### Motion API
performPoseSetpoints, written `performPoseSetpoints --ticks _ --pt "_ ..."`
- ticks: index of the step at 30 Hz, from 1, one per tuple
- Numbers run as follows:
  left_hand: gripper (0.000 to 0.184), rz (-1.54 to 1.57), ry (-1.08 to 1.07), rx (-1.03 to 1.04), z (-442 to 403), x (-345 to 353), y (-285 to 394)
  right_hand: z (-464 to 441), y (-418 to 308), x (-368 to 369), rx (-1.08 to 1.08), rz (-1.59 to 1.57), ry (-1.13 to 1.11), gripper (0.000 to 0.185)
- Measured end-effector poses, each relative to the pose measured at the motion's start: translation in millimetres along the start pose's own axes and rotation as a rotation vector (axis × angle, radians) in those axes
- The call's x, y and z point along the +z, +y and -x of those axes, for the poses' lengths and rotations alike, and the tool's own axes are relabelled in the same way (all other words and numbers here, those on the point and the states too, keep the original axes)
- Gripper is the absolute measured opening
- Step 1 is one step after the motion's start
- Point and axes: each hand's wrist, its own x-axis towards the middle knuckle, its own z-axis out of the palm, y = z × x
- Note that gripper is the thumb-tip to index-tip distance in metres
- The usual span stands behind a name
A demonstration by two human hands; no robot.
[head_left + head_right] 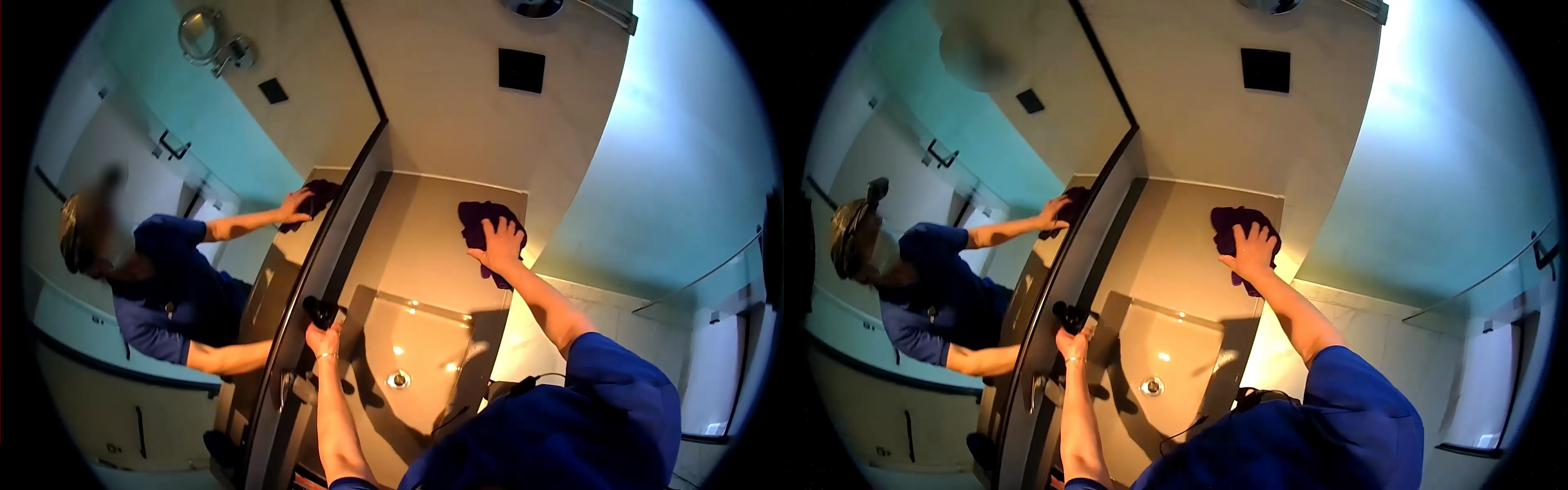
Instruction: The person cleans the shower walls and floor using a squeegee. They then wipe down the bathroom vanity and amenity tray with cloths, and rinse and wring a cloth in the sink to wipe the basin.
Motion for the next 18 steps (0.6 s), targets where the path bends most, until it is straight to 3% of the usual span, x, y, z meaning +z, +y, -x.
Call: performPoseSetpoints --ticks 1,2,3,7,8,12,15,17,18 --pt "0.035 0.014 0.021 -0.055 7.6 0.3 20.9 -6.7 0.6 9.9 -0.043 -0.005 0.083 0.079" --pt "0.039 -0.245 0.049 -0.078 -4.0 1.1 5.4 -22.0 5.1 15.1 -0.097 -0.072 0.147 0.072" --pt "0.045 -0.505 0.079 -0.093 -14.3 -0.6 -13.3 -42.5 6.5 15.3 -0.067 -0.086 0.075 0.072" --pt "0.066 -0.642 0.197 -0.261 -14.4 2.1 -8.2 -112.7 -4.3 20.9 0.118 -0.03 -0.071 0.07" --pt "0.072 -0.633 0.331 -0.018 -25.8 1.0 -62.8 -114.4 -10.9 22.1 0.144 0.007 -0.055 0.07" --pt "0.076 -0.727 0.457 0.118 -40.7 2.6 -105.8 -114.8 -1.2 24.3 0.112 0.024 -0.086 0.063" --pt "0.076 -0.673 0.392 -0.014 -32.2 2.2 -92.5 -93.0 11.6 15.4 -0.009 -0.039 -0.176 0.058" --pt "0.07 -0.616 0.2 -0.265 -7.2 -2.8 -18.3 -41.3 11.0 1.3 -0.143 -0.058 -0.172 0.057" --pt "0.064 -0.61 0.146 -0.269 -0.5 -3.9 3.8 -9.2 8.2 -5.7 -0.234 -0.112 -0.153 0.054"
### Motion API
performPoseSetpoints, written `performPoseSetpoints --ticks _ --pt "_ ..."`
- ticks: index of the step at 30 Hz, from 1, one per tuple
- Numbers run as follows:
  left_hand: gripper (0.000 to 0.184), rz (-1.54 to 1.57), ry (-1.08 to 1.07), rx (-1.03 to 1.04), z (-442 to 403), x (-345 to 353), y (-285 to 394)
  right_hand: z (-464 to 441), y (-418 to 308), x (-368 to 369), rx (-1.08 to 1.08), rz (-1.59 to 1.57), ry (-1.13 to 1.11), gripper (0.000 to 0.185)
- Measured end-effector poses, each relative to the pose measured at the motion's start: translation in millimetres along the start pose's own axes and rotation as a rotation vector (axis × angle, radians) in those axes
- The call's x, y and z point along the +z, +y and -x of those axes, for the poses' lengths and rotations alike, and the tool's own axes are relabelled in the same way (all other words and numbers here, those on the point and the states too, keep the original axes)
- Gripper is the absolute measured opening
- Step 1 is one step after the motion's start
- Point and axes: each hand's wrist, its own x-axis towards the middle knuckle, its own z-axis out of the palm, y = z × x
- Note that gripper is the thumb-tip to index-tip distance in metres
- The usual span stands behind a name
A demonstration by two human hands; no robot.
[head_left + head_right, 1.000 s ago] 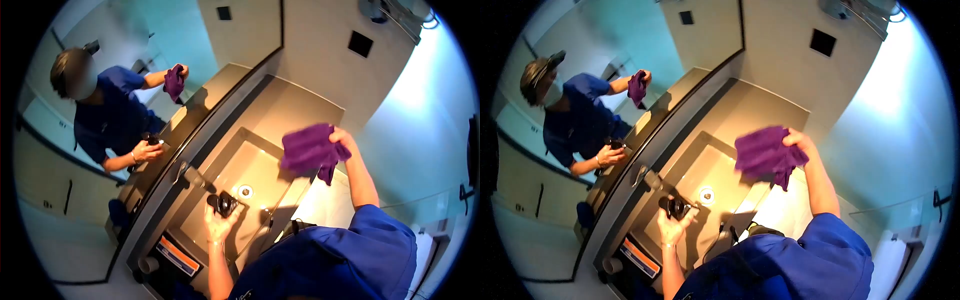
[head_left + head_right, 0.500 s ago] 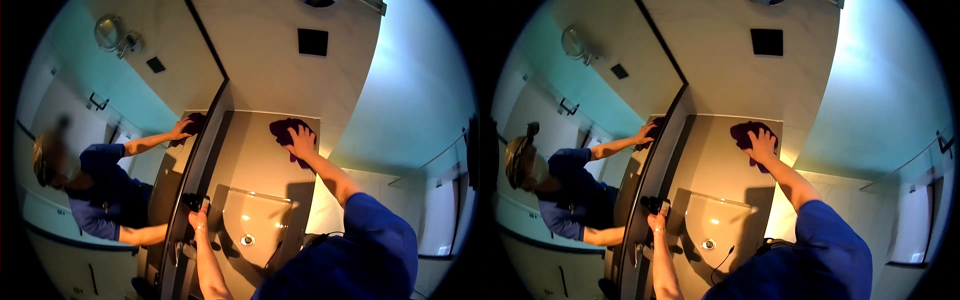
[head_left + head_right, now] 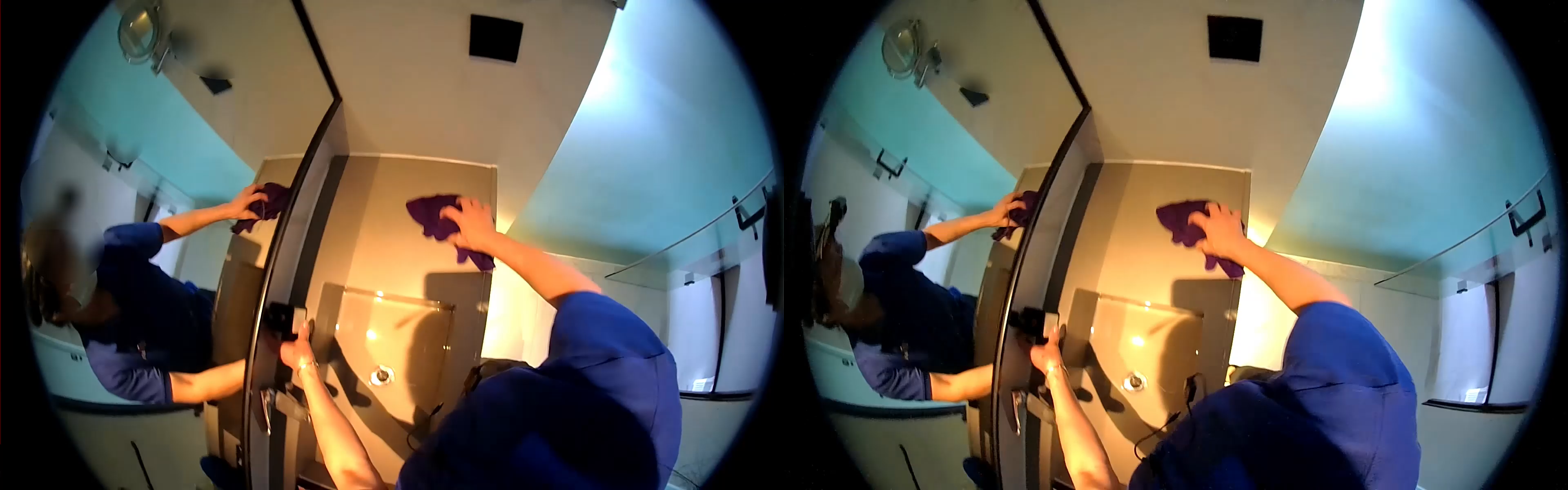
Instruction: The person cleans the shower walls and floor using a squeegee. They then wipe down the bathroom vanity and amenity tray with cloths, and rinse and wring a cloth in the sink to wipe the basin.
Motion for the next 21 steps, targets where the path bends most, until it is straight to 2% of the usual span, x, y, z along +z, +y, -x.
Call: performPoseSetpoints --ticks 1,2,3,4,5,7,9,10,11,12,13,14,15,18,19,20,21 --pt "0.06 0.005 -0.045 0.008 8.8 -8.5 2.1 31.8 -12.0 -0.2 -0.093 -0.091 0.017 0.05" --pt "0.054 0.16 0.166 0.278 12.8 8.7 -17.5 61.8 -23.6 -1.3 -0.239 -0.147 0.078 0.045" --pt "0.052 0.296 0.393 0.543 16.5 21.6 -41.6 88.7 -38.5 -5.6 -0.328 -0.224 0.027 0.042" --pt "0.049 0.524 0.127 0.372 44.3 0.7 -40.7 108.4 -51.9 -6.4 -0.438 -0.436 -0.078 0.044" --pt "0.047 0.755 -0.118 0.195 79.9 -17.8 -34.1 130.3 -65.3 17.1 -0.504 -0.458 0.081 0.046" --pt "0.032 1.035 -0.185 0.049 126.8 -33.3 -60.6 146.6 -96.4 9.5 -0.401 -0.745 -0.416 0.049" --pt "0.023 1.233 -0.194 -0.274 163.0 -73.6 -78.5 135.5 -128.6 -0.4 -0.012 -1.111 -0.954 0.052" --pt "0.017 1.279 -0.105 -0.283 173.4 -92.5 -89.0 136.5 -142.9 4.1 0.07 -1.382 -0.977 0.052" --pt "0.016 1.271 -0.029 -0.246 177.4 -108.1 -108.8 129.2 -157.6 21.8 0.03 -1.561 -1.008 0.047" --pt "0.016 1.263 0.054 -0.278 173.5 -121.0 -128.8 117.3 -181.9 1.2 0.243 -1.703 -1.281 0.042" --pt "0.017 1.255 0.132 -0.303 163.9 -131.4 -143.8 101.6 -211.3 -5.2 0.078 -1.866 -1.252 0.038" --pt "0.018 1.288 0.155 -0.336 150.3 -141.8 -149.7 90.8 -244.6 -29.8 0.127 -1.783 -1.183 0.038" --pt "0.02 1.32 0.175 -0.361 134.2 -151.4 -148.0 83.8 -285.6 -61.2 -0.048 -1.886 -1.212 0.049" --pt "0.022 1.309 0.089 -0.399 81.3 -160.0 -136.6 57.3 -393.1 9.2 -0.235 -1.696 -1.075 0.053" --pt "0.022 1.277 0.039 -0.408 66.4 -156.3 -138.5 60.2 -424.7 9.6 -0.389 -1.419 -1.101 0.048" --pt "0.021 1.17 0.038 -0.398 57.3 -151.4 -142.0 69.7 -453.0 23.7 -0.649 -1.137 -0.821 0.05" --pt "0.02 1.061 0.038 -0.392 57.6 -153.9 -131.3 92.8 -469.1 5.2 -0.555 -0.716 -0.526 0.054"
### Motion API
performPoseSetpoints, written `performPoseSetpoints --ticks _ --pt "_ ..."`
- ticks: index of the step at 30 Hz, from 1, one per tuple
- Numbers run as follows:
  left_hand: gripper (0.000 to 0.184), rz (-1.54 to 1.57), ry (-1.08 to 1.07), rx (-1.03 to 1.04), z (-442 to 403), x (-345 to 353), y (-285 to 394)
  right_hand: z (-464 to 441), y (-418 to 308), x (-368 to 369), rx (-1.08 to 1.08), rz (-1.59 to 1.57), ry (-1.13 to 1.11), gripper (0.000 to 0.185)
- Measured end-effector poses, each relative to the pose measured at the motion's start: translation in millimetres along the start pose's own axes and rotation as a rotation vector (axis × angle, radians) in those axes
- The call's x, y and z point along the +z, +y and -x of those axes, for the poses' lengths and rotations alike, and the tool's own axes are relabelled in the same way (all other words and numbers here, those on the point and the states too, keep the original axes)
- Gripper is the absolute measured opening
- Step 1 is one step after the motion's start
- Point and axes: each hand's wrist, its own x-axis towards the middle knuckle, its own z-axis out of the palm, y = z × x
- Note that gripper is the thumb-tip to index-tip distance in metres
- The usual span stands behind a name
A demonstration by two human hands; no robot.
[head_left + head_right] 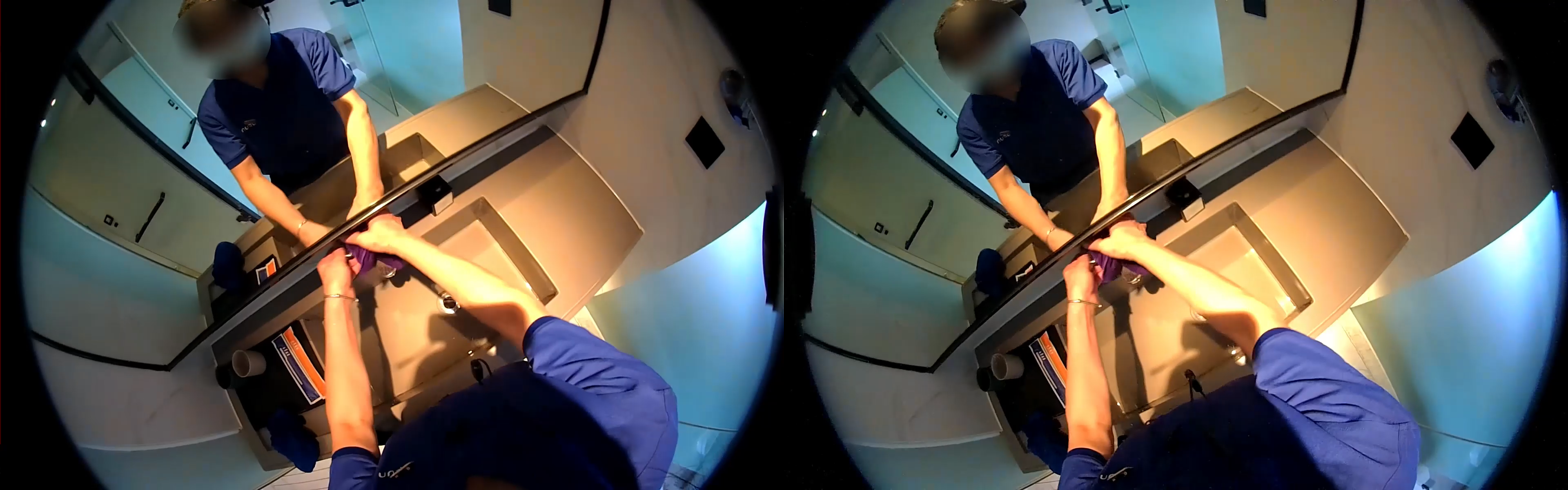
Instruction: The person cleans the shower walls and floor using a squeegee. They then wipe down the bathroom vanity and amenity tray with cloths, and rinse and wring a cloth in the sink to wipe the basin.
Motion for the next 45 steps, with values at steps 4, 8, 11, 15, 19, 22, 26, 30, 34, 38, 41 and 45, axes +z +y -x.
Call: performPoseSetpoints --ticks 4,8,11,15,19,22,26,30,34,38,41,45 --pt "0.015 0.163 -0.024 0.207 33.7 19.5 -22.1 43.4 -3.6 -18.3 -0.543 0.058 0.059 0.04" --pt "0.024 0.184 -0.255 0.12 79.8 11.1 -14.6 52.2 32.3 -46.4 -0.338 -0.567 -0.107 0.028" --pt "0.023 0.223 -0.235 0.115 85.4 -13.3 -30.2 7.1 72.9 -27.8 -0.081 -1.109 0.333 0.026" --pt "0.022 0.323 -0.287 -0.231 88.6 -20.1 -81.6 -49.8 153.7 73.5 0.305 -0.992 0.155 0.029" --pt "0.057 0.664 -0.481 -0.56 93.7 -0.9 -145.2 31.7 95.5 12.9 0.339 -1.196 -0.246 0.011" --pt "0.083 0.782 -0.55 -0.595 125.4 23.4 -114.3 93.6 111.9 0.6 0.259 -0.898 -0.564 0.026" --pt "0.061 1.07 -0.771 -0.438 133.1 26.1 -146.0 145.0 72.4 -54.8 -0.099 -0.307 -0.756 0.054" --pt "0.056 0.945 -0.747 -0.456 174.5 -7.6 -132.1 161.3 60.1 -98.6 -0.2 -0.336 -0.906 0.071" --pt "0.05 0.841 -0.695 -0.43 188.8 -35.1 -116.4 157.2 74.1 -120.7 -0.147 -0.588 -1.049 0.065" --pt "0.045 0.727 -0.621 -0.358 184.2 -60.9 -101.5 154.0 77.7 -128.4 -0.148 -0.369 -0.985 0.052" --pt "0.041 0.582 -0.594 -0.293 174.1 -80.8 -86.0 150.0 57.2 -140.2 0.029 -0.235 -1.005 0.045" --pt "0.048 0.134 -0.72 -0.238 170.1 -98.2 -48.7 147.2 97.5 -104.1 -0.429 0.008 -1.099 0.042"
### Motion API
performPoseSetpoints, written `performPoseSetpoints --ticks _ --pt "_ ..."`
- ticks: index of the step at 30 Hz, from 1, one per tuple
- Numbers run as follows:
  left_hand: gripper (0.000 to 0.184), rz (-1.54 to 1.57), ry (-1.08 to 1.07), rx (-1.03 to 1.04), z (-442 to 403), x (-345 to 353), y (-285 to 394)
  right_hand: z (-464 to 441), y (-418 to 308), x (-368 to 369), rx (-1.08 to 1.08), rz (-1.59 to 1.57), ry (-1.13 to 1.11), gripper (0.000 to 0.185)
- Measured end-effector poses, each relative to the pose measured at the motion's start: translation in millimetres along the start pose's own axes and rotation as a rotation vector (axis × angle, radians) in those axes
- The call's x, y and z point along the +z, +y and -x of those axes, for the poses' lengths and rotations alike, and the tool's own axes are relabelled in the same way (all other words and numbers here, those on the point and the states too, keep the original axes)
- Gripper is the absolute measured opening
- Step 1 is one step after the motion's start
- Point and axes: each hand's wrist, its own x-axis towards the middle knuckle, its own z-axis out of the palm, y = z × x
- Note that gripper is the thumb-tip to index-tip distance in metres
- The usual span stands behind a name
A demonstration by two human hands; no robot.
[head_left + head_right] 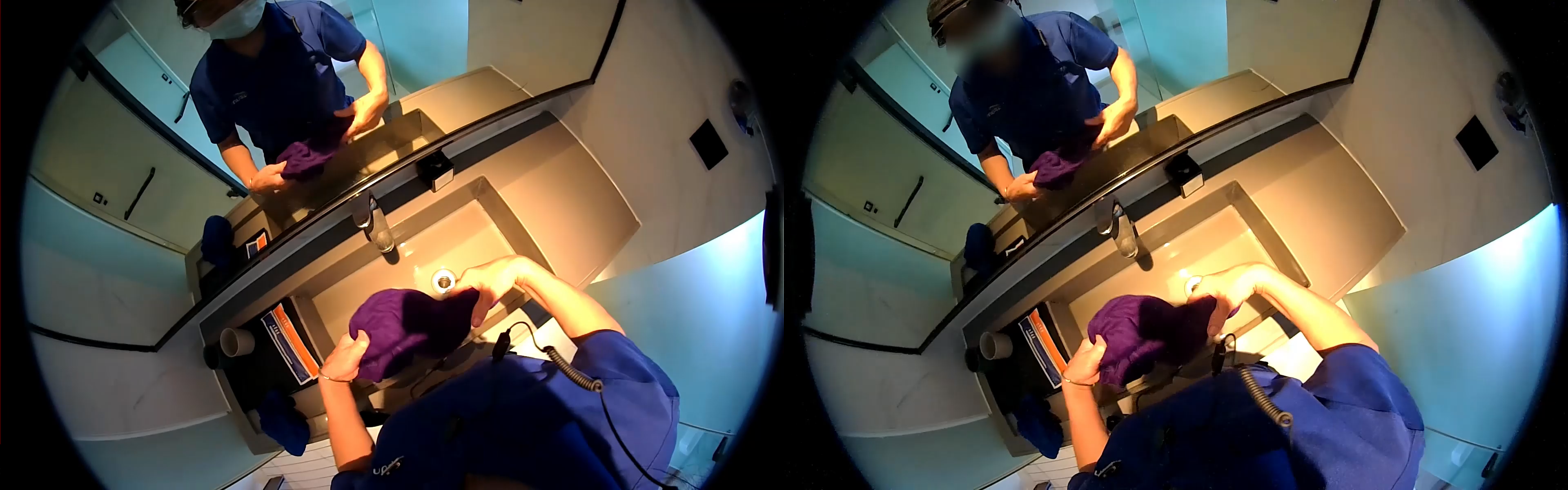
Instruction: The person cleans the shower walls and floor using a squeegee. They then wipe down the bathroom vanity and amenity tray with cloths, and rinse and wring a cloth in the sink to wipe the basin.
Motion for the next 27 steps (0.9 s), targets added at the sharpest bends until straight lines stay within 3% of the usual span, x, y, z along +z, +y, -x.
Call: performPoseSetpoints --ticks 2,3,4,5,10,13,14,17,20,23,25,27 --pt "0.051 -0.328 -0.033 -0.096 3.8 -6.3 15.1 -0.2 5.1 -2.0 0.03 -0.323 0.296 0.039" --pt "0.051 -0.302 -0.009 -0.123 3.3 -6.6 19.1 -1.7 -8.6 -8.7 0.047 -0.485 0.44 0.038" --pt "0.051 -0.274 0.015 -0.154 3.1 -6.8 21.5 15.3 -24.1 -28.5 0.148 0.181 0.664 0.031" --pt "0.051 -0.246 0.04 -0.185 3.0 -8.2 23.1 9.8 -17.0 -33.0 -0.094 -0.249 0.853 0.027" --pt "0.047 0.037 0.123 0.028 -25.2 -23.6 24.3 -20.3 12.9 -17.4 -0.017 -0.618 1.082 0.026" --pt "0.045 0.107 0.16 0.121 -37.3 -34.3 22.6 -31.2 27.2 -0.7 -0.245 -1.572 0.985 0.033" --pt "0.041 0.185 0.201 0.177 -37.1 -34.8 23.0 -30.2 41.4 0.7 -0.27 -1.76 0.865 0.044" --pt "0.04 0.283 0.224 0.335 -37.6 -46.3 10.8 -35.3 66.5 11.3 -0.607 -2.075 0.837 0.057" --pt "0.039 0.136 0.195 0.368 -32.4 -59.0 -2.6 -37.3 50.5 -0.7 -0.503 -2.105 0.811 0.057" --pt "0.038 0.111 0.524 0.245 -32.5 -58.6 24.4 -43.6 52.4 -9.1 -0.338 -2.086 0.907 0.056" --pt "0.037 0.179 0.662 0.389 -49.2 -53.3 53.2 -62.2 90.1 -12.9 -0.198 -2.063 0.985 0.052" --pt "0.035 0.223 0.681 0.502 -80.6 -65.1 70.3 -94.7 112.5 -17.9 -0.213 -2.157 0.991 0.042"
